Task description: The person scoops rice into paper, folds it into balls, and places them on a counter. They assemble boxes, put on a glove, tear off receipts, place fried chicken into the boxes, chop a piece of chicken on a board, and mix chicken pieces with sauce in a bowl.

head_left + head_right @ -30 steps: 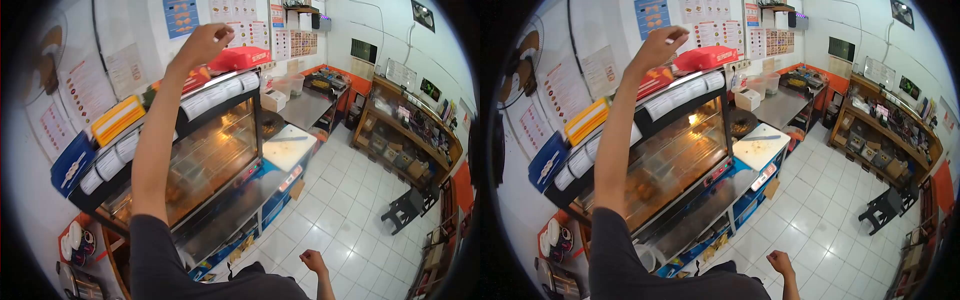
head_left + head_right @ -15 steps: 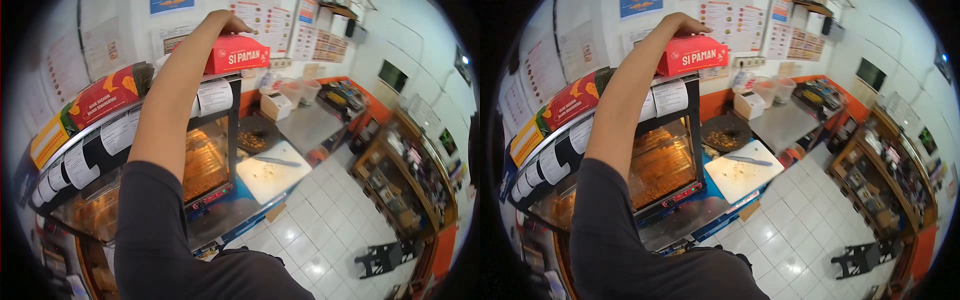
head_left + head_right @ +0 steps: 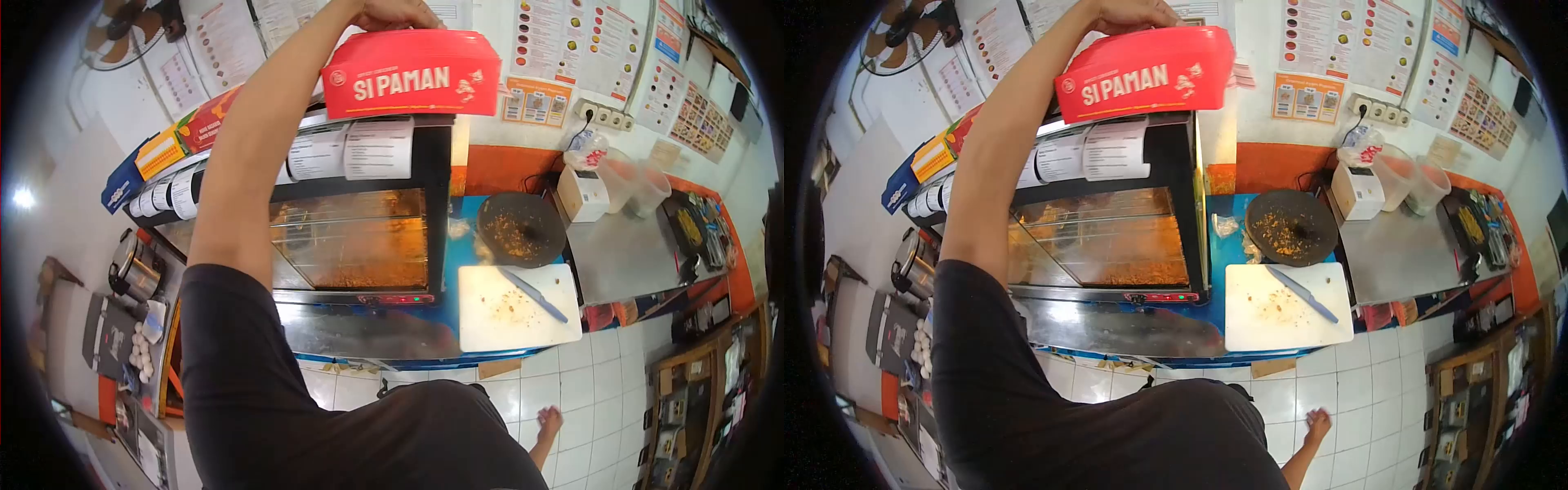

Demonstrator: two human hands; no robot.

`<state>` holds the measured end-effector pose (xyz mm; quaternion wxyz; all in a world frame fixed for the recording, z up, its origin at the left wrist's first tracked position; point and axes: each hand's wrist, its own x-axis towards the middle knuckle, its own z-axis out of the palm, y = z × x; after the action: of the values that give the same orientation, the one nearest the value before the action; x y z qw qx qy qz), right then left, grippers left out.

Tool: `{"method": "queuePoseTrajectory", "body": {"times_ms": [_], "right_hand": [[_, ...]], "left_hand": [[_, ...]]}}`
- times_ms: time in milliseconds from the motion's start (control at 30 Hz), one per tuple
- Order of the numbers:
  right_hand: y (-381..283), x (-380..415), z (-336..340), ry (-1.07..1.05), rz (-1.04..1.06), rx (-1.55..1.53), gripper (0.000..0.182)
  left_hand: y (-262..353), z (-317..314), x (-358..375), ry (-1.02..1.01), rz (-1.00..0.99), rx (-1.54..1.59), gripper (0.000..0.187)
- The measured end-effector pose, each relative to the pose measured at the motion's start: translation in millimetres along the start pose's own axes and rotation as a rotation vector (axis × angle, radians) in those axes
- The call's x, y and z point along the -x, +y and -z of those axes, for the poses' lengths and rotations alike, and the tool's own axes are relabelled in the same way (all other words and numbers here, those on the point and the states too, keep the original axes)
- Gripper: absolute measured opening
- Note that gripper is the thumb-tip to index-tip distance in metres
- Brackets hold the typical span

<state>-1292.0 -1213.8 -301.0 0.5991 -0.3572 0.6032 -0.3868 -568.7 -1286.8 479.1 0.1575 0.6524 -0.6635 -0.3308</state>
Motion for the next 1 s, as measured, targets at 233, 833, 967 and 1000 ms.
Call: {"method": "queuePoseTrajectory", "body": {"times_ms": [233, 833, 967, 1000], "right_hand": [[-163, -35, -87, -0.182, 0.113, -0.069, 0.027], [-558, 182, -262, -0.963, 0.900, -0.826, 0.087], [-500, 161, -225, -0.709, 1.003, -0.543, 0.078], [-484, 150, -215, -0.667, 1.000, -0.475, 0.076]], "left_hand": [[27, -1, 18, 0.595, -0.094, -0.626, 0.031], [191, -301, 7, 0.801, -0.815, -0.636, 0.016], [184, -366, -11, 0.574, -0.603, -0.135, 0.025], [178, -367, -12, 0.495, -0.610, -0.354, 0.027]]}}
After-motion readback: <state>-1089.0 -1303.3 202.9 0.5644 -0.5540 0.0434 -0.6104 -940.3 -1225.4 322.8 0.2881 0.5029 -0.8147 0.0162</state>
